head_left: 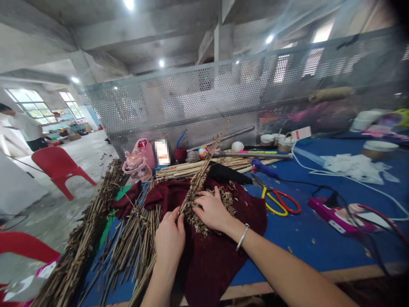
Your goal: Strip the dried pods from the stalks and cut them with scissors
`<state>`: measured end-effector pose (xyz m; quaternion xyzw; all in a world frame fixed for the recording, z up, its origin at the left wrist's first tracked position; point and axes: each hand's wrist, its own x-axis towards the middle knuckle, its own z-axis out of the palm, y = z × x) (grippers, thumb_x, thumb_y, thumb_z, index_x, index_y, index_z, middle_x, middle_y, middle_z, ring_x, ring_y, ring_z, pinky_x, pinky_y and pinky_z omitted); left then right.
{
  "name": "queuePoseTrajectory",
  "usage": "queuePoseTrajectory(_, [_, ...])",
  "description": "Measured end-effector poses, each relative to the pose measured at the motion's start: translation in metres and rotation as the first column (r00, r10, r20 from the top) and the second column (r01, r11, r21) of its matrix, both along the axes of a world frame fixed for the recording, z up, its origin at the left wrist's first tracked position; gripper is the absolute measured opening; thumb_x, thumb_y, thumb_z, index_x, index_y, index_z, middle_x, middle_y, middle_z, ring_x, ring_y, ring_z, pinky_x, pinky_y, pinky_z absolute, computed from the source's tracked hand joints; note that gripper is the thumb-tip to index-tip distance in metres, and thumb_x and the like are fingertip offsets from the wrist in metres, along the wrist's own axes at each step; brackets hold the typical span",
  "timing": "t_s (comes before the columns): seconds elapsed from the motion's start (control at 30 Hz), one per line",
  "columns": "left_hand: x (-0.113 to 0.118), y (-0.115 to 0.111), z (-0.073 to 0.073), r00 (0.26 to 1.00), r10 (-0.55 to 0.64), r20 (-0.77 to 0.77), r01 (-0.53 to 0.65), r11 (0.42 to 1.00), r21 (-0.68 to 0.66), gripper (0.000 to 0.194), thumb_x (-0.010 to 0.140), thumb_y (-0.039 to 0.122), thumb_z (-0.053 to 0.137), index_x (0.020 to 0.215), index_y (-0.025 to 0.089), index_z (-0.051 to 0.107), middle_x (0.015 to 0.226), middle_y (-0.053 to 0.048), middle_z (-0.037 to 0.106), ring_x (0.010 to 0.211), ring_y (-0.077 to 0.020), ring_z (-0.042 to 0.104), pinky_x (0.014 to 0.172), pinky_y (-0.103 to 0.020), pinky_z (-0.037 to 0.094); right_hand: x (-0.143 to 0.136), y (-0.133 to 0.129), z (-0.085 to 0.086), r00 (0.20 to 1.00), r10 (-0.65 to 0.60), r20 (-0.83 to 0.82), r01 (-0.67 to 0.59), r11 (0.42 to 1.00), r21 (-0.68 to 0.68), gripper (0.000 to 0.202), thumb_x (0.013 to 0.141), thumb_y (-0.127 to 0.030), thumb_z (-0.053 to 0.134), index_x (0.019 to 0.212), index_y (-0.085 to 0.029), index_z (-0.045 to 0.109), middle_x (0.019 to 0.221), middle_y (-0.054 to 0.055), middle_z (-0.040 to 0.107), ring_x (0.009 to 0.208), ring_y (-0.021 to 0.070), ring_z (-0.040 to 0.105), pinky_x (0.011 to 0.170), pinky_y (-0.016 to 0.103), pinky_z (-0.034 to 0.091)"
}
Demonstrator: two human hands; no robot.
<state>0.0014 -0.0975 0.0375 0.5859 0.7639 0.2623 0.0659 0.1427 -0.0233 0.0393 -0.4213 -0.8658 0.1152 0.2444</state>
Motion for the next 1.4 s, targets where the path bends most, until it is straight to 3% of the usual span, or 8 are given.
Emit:
queuePoseTrajectory(0.27, [-0.004, 0.003, 0.003, 0.998, 0.047, 0.05, -0.043, 0.996, -0.078, 0.034, 0.09, 0.033, 0.036, 0.108, 0.02, 0.061, 0.098, -0.009, 0.068, 0.087, -0.0209, 0.063, 0.075, -0.028, 0.042, 0.001, -0.011, 0.009, 1.0, 0.022, 0.017, -0.025, 0.969, 0.245, 0.021, 0.088, -0.029, 0.047, 0.08, -0.02, 0.064, 0.084, 0.005, 0.07, 0.104, 0.0235, 0.052, 0.104, 0.058, 0.002])
queuePoseTrajectory(0.43, [-0.007, 0.004, 0.002, 0.988, 0.025, 0.154, -0.017, 0.998, -0.054, 0.029, 0.089, 0.033, 0.038, 0.104, 0.021, 0.059, 0.088, -0.007, 0.069, 0.08, -0.0187, 0.064, 0.071, -0.026, 0.042, 0.011, -0.006, 0.011, 0.971, -0.016, -0.237, 0.049, 0.99, 0.135, 0.025, 0.091, -0.025, 0.038, 0.107, -0.022, 0.057, 0.096, 0.003, 0.068, 0.092, 0.0174, 0.056, 0.103, 0.051, 0.015])
queuePoseTrajectory(0.6, [-0.005, 0.006, 0.01, 0.984, -0.029, 0.177, 0.038, 0.998, -0.051, 0.024, 0.088, 0.033, 0.039, 0.094, 0.021, 0.059, 0.081, -0.006, 0.068, 0.075, -0.0172, 0.063, 0.067, -0.024, 0.041, 0.018, 0.0, 0.01, 0.979, -0.075, -0.191, 0.104, 0.983, 0.152, 0.006, 0.076, -0.02, 0.054, 0.072, -0.019, 0.059, 0.07, 0.0, 0.062, 0.077, 0.0171, 0.053, 0.097, 0.045, 0.022])
queuePoseTrajectory(0.77, [0.006, 0.005, 0.004, 0.984, -0.059, 0.168, 0.068, 0.996, -0.051, 0.023, 0.088, 0.033, 0.038, 0.097, 0.022, 0.057, 0.081, -0.006, 0.068, 0.075, -0.019, 0.064, 0.066, -0.025, 0.039, 0.01, -0.003, 0.007, 0.993, -0.053, -0.103, 0.072, 0.979, 0.189, 0.032, 0.078, -0.045, 0.057, 0.06, -0.018, 0.057, 0.066, 0.001, 0.06, 0.076, 0.0176, 0.05, 0.092, 0.042, 0.024])
queuePoseTrajectory(1.03, [0.002, 0.006, -0.006, 0.99, 0.004, 0.14, 0.008, 0.997, -0.081, 0.024, 0.089, 0.033, 0.036, 0.1, 0.023, 0.054, 0.087, -0.006, 0.069, 0.076, -0.0209, 0.064, 0.063, -0.026, 0.038, 0.002, -0.009, 0.003, 0.992, 0.12, -0.028, -0.105, 0.946, 0.307, 0.021, 0.077, -0.018, 0.05, 0.056, -0.017, 0.05, 0.059, -0.002, 0.055, 0.066, 0.0121, 0.044, 0.086, 0.036, 0.026])
queuePoseTrajectory(1.13, [-0.005, 0.007, -0.004, 0.987, 0.025, 0.156, -0.01, 0.995, -0.101, 0.025, 0.089, 0.034, 0.035, 0.1, 0.023, 0.055, 0.085, -0.007, 0.069, 0.076, -0.0214, 0.064, 0.064, -0.026, 0.038, 0.01, -0.007, 0.006, 0.989, 0.102, -0.103, -0.061, 0.937, 0.344, 0.025, 0.075, -0.016, 0.047, 0.05, -0.016, 0.045, 0.053, -0.002, 0.05, 0.061, 0.0112, 0.041, 0.084, 0.034, 0.028])
queuePoseTrajectory(1.3, [-0.01, 0.006, -0.007, 0.967, -0.007, 0.255, 0.02, 0.999, -0.045, 0.027, 0.087, 0.035, 0.038, 0.097, 0.019, 0.058, 0.085, -0.008, 0.068, 0.077, -0.0198, 0.063, 0.067, -0.026, 0.04, 0.033, 0.017, 0.007, 0.98, -0.15, -0.128, 0.161, 0.984, 0.078, 0.009, 0.068, -0.023, 0.058, 0.062, -0.018, 0.053, 0.058, -0.002, 0.053, 0.059, 0.0126, 0.046, 0.07, 0.031, 0.033])
queuePoseTrajectory(1.4, [-0.008, 0.004, -0.007, 0.94, -0.076, 0.333, 0.083, 0.996, -0.009, 0.028, 0.087, 0.036, 0.039, 0.095, 0.018, 0.059, 0.081, -0.007, 0.068, 0.072, -0.018, 0.062, 0.066, -0.025, 0.041, 0.038, 0.032, 0.001, 0.924, -0.226, -0.31, 0.186, 0.971, -0.153, 0.052, 0.067, -0.038, 0.064, 0.112, -0.018, 0.048, 0.079, 0.001, 0.061, 0.059, 0.0131, 0.05, 0.06, 0.027, 0.038])
